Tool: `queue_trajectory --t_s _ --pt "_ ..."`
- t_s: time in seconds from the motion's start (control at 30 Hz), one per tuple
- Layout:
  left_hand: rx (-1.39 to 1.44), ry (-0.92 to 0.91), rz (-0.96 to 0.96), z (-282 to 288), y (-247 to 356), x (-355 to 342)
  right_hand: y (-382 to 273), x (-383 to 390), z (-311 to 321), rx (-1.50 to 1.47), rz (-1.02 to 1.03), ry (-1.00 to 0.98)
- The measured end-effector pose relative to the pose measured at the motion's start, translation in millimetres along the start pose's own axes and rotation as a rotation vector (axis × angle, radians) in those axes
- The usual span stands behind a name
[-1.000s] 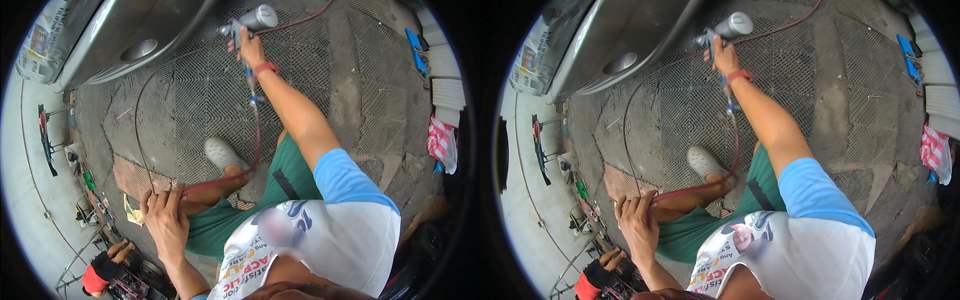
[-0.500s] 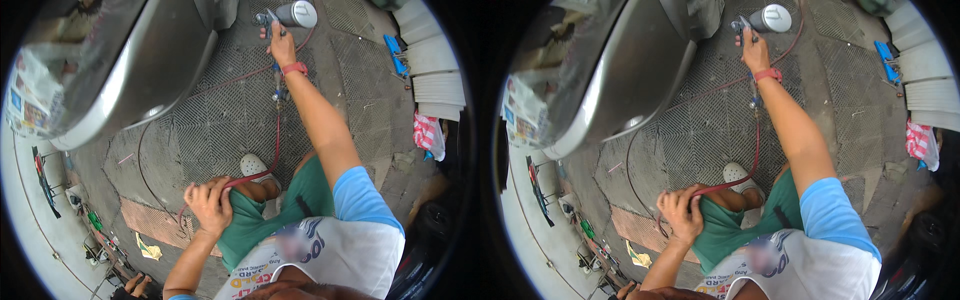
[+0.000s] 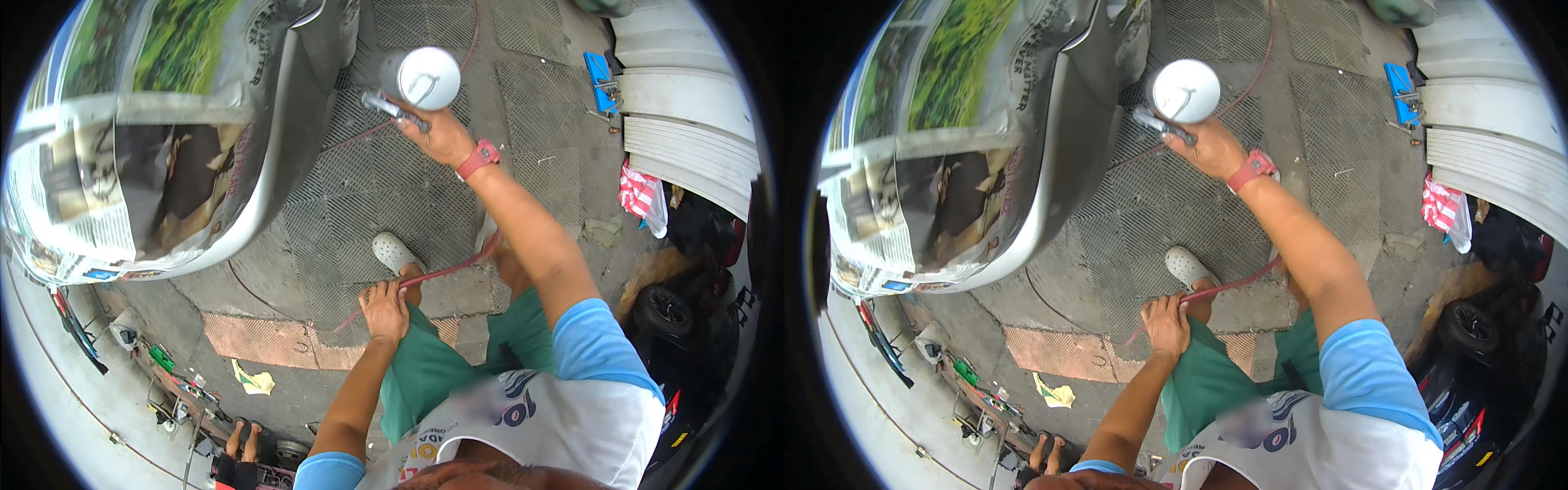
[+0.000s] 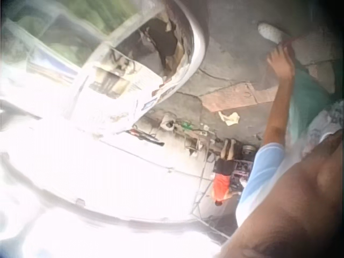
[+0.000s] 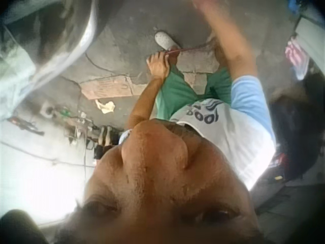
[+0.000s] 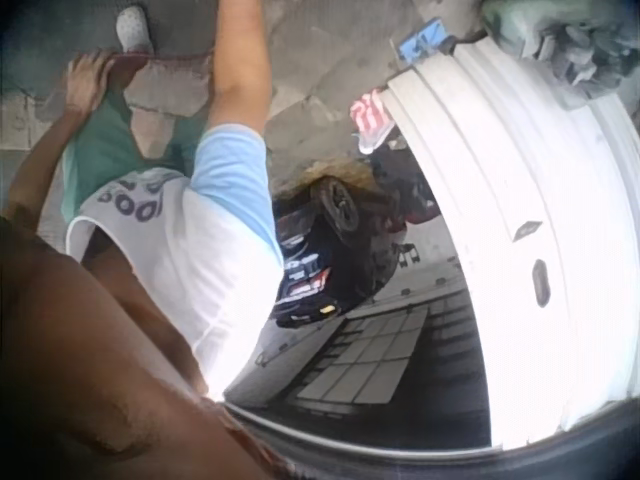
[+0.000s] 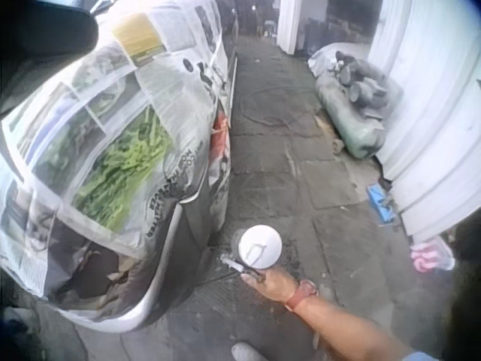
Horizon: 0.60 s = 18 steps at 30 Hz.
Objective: The person uses a spray gun to apply a coat of paint to a car bumper that is covered with newspaper. They move the spray gun back and forth across the surface of the bumper, adjusting their position to cover different areas. The person also briefly adjusts the newspaper covering the bumper.
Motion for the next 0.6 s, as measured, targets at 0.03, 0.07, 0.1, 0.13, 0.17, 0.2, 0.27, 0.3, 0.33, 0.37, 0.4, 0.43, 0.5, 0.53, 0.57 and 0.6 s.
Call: queue_trajectory --t_s 0.03,0.07,0.1,0.13,0.17,0.2,0.27,0.3,0.33,0.37,0.4,0.43,0.5,0.53,0.57,0.6 --pt "-0.031 -0.013 -0.005 -5.6 1.2 -7.3 -9.2 -11.5 18.7 -0.036 0.027 0.032" --pt "-0.038 -0.035 0.014 -11.4 2.1 -15.0 -5.9 -22.5 34.5 -0.023 0.063 0.068" --pt "-0.05 -0.061 0.039 -10.9 4.1 -23.7 -3.1 -39.0 52.5 -0.144 -0.008 0.068" --pt "-0.063 -0.09 0.074 -10.5 6.7 -27.7 -3.8 -54.4 68.2 -0.272 -0.082 0.062" --pt "-0.051 -0.099 0.123 -11.0 9.8 -29.8 -9.5 -69.6 85.5 -0.33 -0.139 0.078" --pt "-0.073 -0.109 0.159 -12.6 17.0 -34.3 -10.1 -90.3 101.7 -0.381 -0.206 0.063" --pt "-0.121 -0.141 0.234 -12.2 32.7 -39.5 -5.6 -131.2 129.5 -0.458 -0.257 0.027" --pt "-0.123 -0.124 0.271 -14.2 41.8 -45.4 -1.5 -150.8 144.4 -0.488 -0.241 0.007" --pt "-0.121 -0.118 0.311 -16.9 54.4 -41.6 -3.9 -163.0 157.1 -0.487 -0.226 -0.008" --pt "-0.118 -0.111 0.352 -22.7 67.1 -41.7 -6.9 -178.1 165.9 -0.507 -0.144 0.012" --pt "-0.108 -0.131 0.369 -30.2 86.9 -37.4 -10.7 -185.6 168.8 -0.529 -0.08 0.025" --pt "-0.104 -0.147 0.376 -34.4 104.4 -38.2 -10.0 -190.6 176.3 -0.552 -0.013 0.052" --pt "-0.064 -0.209 0.433 -43.0 142.9 -40.2 16.3 -184.8 170.6 -0.594 -0.009 -0.074" --pt "-0.03 -0.214 0.48 -43.3 161.3 -55.7 27.7 -184.8 166.7 -0.61 0.011 -0.128" --pt "0.005 -0.22 0.526 -44.3 179.9 -70.4 32.2 -177.1 162.4 -0.519 0.083 -0.155" --pt "0.039 -0.223 0.568 -44.2 195.8 -89.9 36.2 -171.0 158.9 -0.429 0.159 -0.174"
Point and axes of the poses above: each hand's wrist, its own x-axis away from the middle knuckle, its own z-axis out of the back of the hand, y = z × x, the point moved 5 cm from there along -x, towards the middle knuckle, and after that the axes turned 10 degrees about -z, right-handed, at the moved point
